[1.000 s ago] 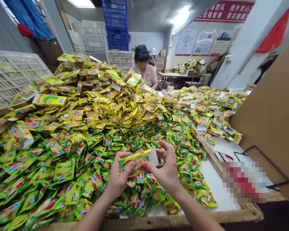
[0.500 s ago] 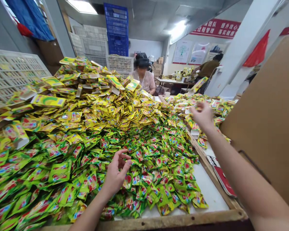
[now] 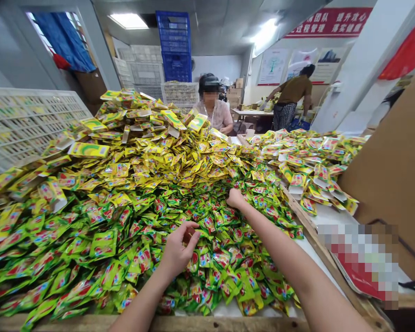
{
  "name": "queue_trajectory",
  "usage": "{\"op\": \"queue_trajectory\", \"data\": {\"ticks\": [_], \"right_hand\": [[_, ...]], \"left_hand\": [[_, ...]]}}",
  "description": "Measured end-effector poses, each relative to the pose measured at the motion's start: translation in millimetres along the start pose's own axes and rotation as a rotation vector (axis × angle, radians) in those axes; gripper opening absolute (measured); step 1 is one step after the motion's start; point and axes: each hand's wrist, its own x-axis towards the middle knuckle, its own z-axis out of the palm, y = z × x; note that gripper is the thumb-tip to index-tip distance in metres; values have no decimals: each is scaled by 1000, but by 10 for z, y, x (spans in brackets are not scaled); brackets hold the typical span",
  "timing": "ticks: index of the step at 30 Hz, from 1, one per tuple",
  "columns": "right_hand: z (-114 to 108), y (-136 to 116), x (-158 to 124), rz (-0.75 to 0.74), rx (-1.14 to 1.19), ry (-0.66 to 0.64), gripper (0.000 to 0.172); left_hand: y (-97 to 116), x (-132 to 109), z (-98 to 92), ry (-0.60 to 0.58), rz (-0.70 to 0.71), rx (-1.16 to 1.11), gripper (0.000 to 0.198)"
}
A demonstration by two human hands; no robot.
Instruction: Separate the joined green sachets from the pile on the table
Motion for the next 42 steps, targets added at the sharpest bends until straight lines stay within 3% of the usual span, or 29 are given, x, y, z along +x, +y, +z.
{"op": "queue_trajectory", "data": {"ticks": [3, 6, 8, 10, 13, 16, 19, 23, 28, 31, 36, 39, 42], "right_hand": [[-155, 58, -51, 60, 75, 8, 25], [-373, 95, -198, 77, 196, 99, 23], [-494, 97, -362, 76, 309, 156, 26], [-546, 68, -570, 63, 451, 156, 26], [-471, -36, -896, 42, 701, 74, 35], [-305, -155, -1124, 56, 935, -6, 44], [-188, -211, -1221, 98, 1101, -32, 47], [-148, -182, -1274, 142, 1210, -26, 40], [-135, -179, -1345, 173, 1296, -11, 42], [-98, -237, -1387, 171, 1378, 0, 45], [-35, -330, -1473, 255, 1573, -95, 52], [-45, -333, -1508, 280, 1608, -105, 50], [-78, -295, -1503, 188, 1564, -124, 46]], "left_hand": [[52, -5, -9, 12, 32, -16, 14], [141, 205, -133, 192, 91, -27, 13], [179, 515, -282, 352, 82, 20, 19], [164, 914, -438, 438, 32, 168, 24], [54, 1469, -585, 418, -26, 367, 24], [-19, 1728, -597, 382, -43, 404, 11], [56, 1605, -531, 372, -23, 415, 5], [290, 1098, -400, 263, 21, 360, 18], [470, 665, -181, -97, -200, -275, 35], [462, 605, -3, -197, -307, -448, 40], [359, 597, 273, -268, -310, -360, 36], [338, 598, 311, -281, -225, -157, 25], [388, 626, 288, -309, -121, 7, 19]]}}
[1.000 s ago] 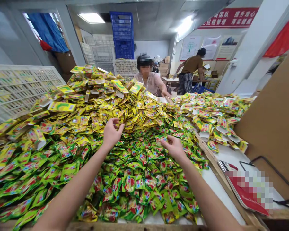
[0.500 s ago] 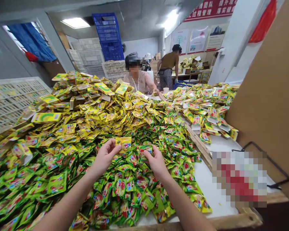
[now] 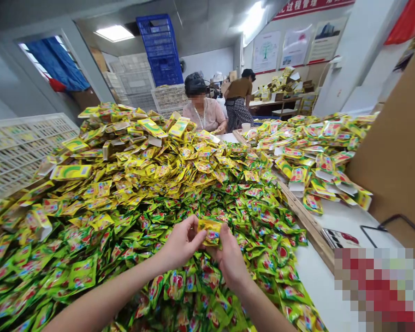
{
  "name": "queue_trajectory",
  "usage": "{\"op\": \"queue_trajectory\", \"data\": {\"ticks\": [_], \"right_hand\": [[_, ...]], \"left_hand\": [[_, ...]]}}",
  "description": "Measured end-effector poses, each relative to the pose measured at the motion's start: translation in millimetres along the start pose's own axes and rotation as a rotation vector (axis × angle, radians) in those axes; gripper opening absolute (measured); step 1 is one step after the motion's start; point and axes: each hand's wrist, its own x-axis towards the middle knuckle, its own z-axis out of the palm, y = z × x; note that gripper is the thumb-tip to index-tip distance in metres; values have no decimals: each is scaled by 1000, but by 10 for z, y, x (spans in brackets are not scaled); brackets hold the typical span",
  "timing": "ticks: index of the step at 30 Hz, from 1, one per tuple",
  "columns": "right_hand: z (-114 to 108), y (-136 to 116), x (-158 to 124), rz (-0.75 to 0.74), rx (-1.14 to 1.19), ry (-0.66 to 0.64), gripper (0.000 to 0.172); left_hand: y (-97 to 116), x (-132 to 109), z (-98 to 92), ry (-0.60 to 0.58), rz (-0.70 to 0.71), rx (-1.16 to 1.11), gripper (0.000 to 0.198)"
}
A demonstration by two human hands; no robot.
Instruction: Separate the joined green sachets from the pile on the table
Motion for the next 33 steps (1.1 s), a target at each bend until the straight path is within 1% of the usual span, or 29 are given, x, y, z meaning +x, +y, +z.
{"op": "queue_trajectory", "data": {"ticks": [1, 3, 4, 5, 6, 7, 8, 9, 10, 12, 13, 14, 16, 19, 21, 22, 24, 25, 26, 27, 28, 30, 31, 32, 33], "right_hand": [[-20, -10, 9, -20, -41, -6, 45], [-68, -21, 39, -60, -129, 26, 42], [-95, -23, 58, -70, -161, 59, 41], [-120, -23, 78, -70, -179, 94, 40], [-142, -23, 97, -63, -183, 124, 39], [-159, -24, 114, -51, -178, 146, 38], [-171, -24, 128, -36, -172, 161, 38], [-176, -24, 139, -23, -168, 167, 38], [-177, -22, 147, -14, -166, 163, 39], [-170, -13, 160, 3, -163, 138, 41], [-167, -5, 166, 12, -167, 122, 41], [-165, 4, 173, 16, -173, 110, 42], [-166, 21, 187, 17, -189, 110, 43], [-158, 30, 199, 0, -195, 148, 47], [-139, 21, 202, -17, -174, 171, 50], [-130, 12, 205, -27, -162, 185, 51], [-123, -8, 218, -43, -156, 214, 52], [-128, -19, 228, -45, -161, 229, 52], [-140, -29, 241, -46, -166, 245, 52], [-157, -39, 255, -48, -169, 259, 53], [-177, -48, 267, -57, -170, 268, 53], [-218, -68, 276, -108, -171, 277, 51], [-234, -79, 268, -154, -172, 278, 49], [-245, -90, 249, -215, -174, 274, 46], [-250, -102, 218, -286, -183, 265, 42]], "left_hand": [[33, 34, -26, -36, 26, 32, 18], [123, 196, -140, -160, 109, 125, 16], [179, 335, -242, -205, 170, 207, 15], [241, 512, -382, -211, 236, 320, 15], [308, 721, -560, -165, 306, 461, 14], [373, 949, -769, -10, 355, 616, 9], [433, 1182, -997, 195, 380, 770, 7], [480, 1404, -1231, 376, 394, 916, 15], [509, 1602, -1454, 503, 424, 1037, 20], [503, 1891, -1821, 576, 455, 1047, 24], [468, 1976, -1949, 615, 457, 1036, 21], [419, 2027, -2039, 637, 459, 1017, 17], [310, 2061, -2119, 677, 465, 981, 12], [239, 2050, -2085, 699, 493, 941, 10], [288, 2015, -2013, 720, 509, 898, 11], [332, 1967, -1964, 743, 512, 874, 18], [424, 1762, -1823, 773, 516, 784, 32], [461, 1591, -1724, 750, 513, 725, 36], [485, 1376, -1607, 684, 510, 646, 38], [494, 1126, -1472, 559, 503, 569, 37], [488, 855, -1325, 402, 470, 522, 37], [436, 323, -1021, 140, 397, 493, 40], [394, 95, -878, 84, 333, 489, 41], [342, -91, -747, 56, 279, 491, 45], [284, -231, -630, 53, 224, 500, 54]]}}
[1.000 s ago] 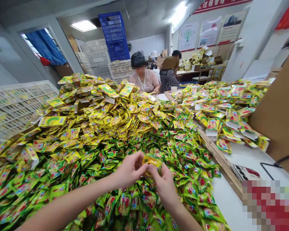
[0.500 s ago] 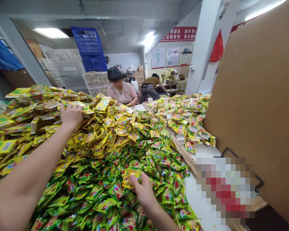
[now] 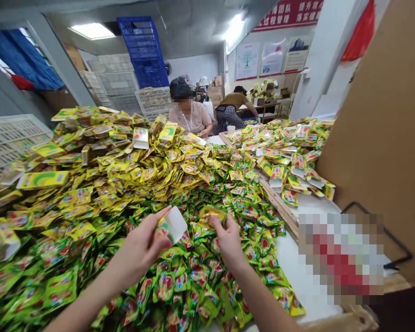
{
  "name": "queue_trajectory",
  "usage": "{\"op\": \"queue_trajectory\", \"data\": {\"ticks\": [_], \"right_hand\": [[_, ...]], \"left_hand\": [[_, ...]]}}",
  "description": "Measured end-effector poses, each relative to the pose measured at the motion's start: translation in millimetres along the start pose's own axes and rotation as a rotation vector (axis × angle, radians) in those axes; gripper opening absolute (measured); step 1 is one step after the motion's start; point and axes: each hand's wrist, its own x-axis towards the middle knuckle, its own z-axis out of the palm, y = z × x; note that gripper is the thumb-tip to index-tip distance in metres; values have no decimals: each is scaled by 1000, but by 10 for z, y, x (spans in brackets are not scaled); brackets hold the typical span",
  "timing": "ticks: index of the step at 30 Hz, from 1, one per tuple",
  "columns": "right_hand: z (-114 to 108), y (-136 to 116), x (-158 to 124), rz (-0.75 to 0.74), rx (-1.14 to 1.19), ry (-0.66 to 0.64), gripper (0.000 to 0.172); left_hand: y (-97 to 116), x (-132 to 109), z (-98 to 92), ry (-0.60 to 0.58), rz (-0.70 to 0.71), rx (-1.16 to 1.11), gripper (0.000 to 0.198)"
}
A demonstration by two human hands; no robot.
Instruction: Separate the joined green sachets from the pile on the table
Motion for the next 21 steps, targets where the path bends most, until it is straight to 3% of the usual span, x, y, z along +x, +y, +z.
{"op": "queue_trajectory", "data": {"ticks": [2, 3, 6, 8, 11, 15, 18, 21], "right_hand": [[-17, -45, -87, -193, -27, -10, 31], [-18, -69, -144, -319, -62, -22, 25], [14, -125, -316, -731, -294, -90, 23], [49, -147, -385, -875, -495, -174, 27], [77, -168, -385, -777, -670, -381, 20], [46, -152, -299, -370, -687, -596, 22], [40, -67, -291, -207, -612, -507, 31], [72, 43, -343, -315, -529, -262, 32]], "left_hand": [[12, -175, 213, 6, -103, 37, 74], [-1, -216, 310, 12, -146, 61, 75], [-66, -269, 557, 64, -171, 106, 52], [-117, -309, 679, 167, -94, 149, 45], [-203, -397, 789, 300, 26, 270, 42], [-284, -464, 816, 237, 62, 386, 43], [-285, -461, 804, 188, 80, 411, 49], [-261, -468, 798, 231, 74, 360, 54]]}}
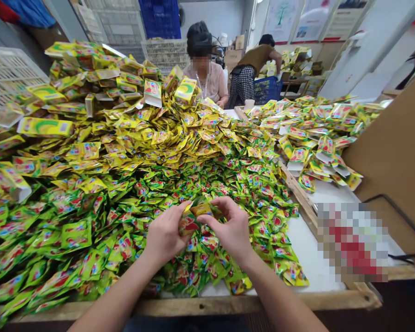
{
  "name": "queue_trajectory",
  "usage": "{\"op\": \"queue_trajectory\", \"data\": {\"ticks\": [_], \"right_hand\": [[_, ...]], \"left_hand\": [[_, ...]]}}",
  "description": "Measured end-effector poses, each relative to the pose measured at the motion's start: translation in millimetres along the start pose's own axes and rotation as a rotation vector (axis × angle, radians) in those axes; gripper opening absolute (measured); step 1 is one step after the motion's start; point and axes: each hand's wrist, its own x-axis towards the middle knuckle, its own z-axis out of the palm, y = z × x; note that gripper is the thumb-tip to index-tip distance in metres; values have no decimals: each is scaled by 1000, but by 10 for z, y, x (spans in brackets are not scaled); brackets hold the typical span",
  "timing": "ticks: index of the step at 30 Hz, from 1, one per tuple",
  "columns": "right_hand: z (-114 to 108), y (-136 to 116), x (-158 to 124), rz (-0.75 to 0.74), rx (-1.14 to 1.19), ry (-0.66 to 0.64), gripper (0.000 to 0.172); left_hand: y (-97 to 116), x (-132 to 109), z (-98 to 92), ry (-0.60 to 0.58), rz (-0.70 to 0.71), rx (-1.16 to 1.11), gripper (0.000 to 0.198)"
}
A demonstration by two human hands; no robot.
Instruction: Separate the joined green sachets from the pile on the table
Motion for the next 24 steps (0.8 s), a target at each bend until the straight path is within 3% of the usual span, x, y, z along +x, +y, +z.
{"op": "queue_trajectory", "data": {"ticks": [4, 6, 9, 14, 16, 21, 24], "right_hand": [[64, 18, -52, -258, -201, 206, 26], [62, 8, -59, -356, -335, 206, 20], [74, -7, -77, -444, -504, 100, 14], [166, 18, -151, -389, -572, -142, 16], [199, 26, -185, -389, -548, -122, 12], [221, -21, -230, -543, -490, 161, 14], [197, -53, -210, -468, -445, 41, 12]], "left_hand": [[47, -34, -9, 6, -34, -103, 57], [72, -45, -4, 1, -56, -163, 56], [91, -43, 16, 0, -141, -168, 50], [66, -33, 56, -46, -173, -102, 51], [68, -25, 54, -26, -144, -116, 52], [120, 6, -3, 142, -123, -139, 53], [112, 1, -8, 144, -112, -117, 52]]}}
